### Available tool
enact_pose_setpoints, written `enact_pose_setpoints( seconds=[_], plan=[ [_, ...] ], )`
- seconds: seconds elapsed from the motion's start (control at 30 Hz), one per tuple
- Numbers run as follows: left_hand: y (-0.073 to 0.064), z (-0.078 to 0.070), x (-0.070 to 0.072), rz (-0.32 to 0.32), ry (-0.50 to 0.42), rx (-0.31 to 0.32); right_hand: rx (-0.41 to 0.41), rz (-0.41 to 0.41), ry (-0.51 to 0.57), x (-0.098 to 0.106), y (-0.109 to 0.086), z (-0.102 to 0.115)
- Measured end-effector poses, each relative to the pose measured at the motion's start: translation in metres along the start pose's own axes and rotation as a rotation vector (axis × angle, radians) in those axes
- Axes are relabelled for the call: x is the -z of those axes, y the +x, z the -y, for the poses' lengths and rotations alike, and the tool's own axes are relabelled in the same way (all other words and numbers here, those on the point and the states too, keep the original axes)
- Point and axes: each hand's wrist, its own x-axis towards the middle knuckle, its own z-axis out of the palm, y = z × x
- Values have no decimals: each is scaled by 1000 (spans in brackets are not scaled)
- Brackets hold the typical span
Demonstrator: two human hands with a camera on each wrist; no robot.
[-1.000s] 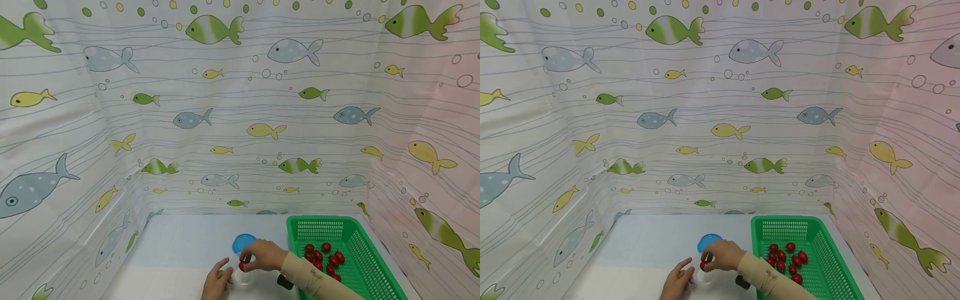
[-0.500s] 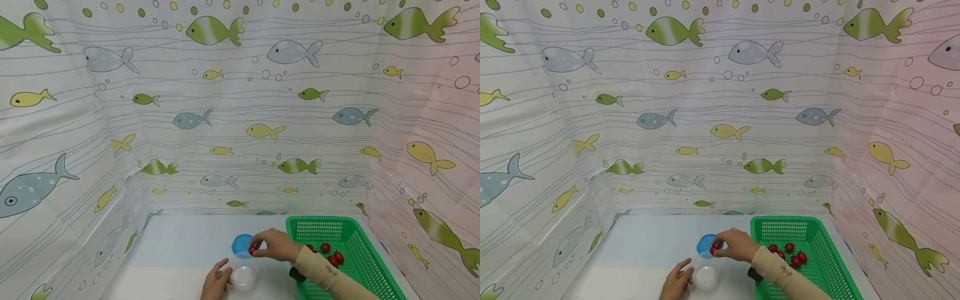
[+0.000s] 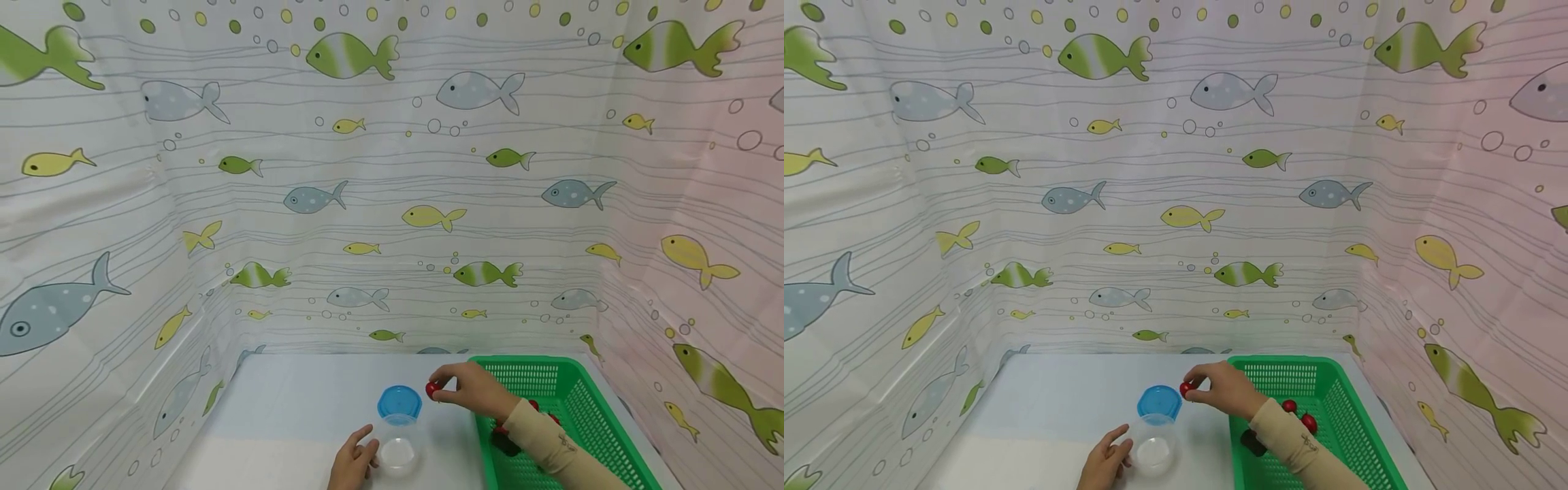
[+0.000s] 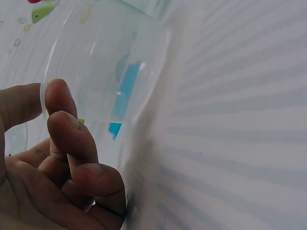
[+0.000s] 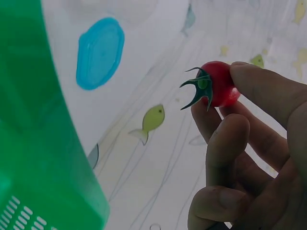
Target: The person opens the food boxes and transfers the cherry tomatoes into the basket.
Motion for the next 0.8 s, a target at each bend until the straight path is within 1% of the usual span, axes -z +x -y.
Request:
enact_pose_setpoints(
  seconds=[0.1, 0.2, 0.33, 0.53, 0.8],
  plan=[
    [0, 1, 0, 5, -6, -4, -4, -45, -4, 7, -4, -11],
    [0, 1, 1, 10, -7, -9, -48, -82, -3, 14, -9, -21],
    [0, 1, 1, 7, -3, -7, -89, -110, 18, 23, -18, -30],
    [-1, 0, 0, -5, 1, -5, -109, -115, 24, 32, -34, -48],
    [0, -1, 0, 0, 4, -10, -128, -115, 2, 43, -54, -68]
  ],
)
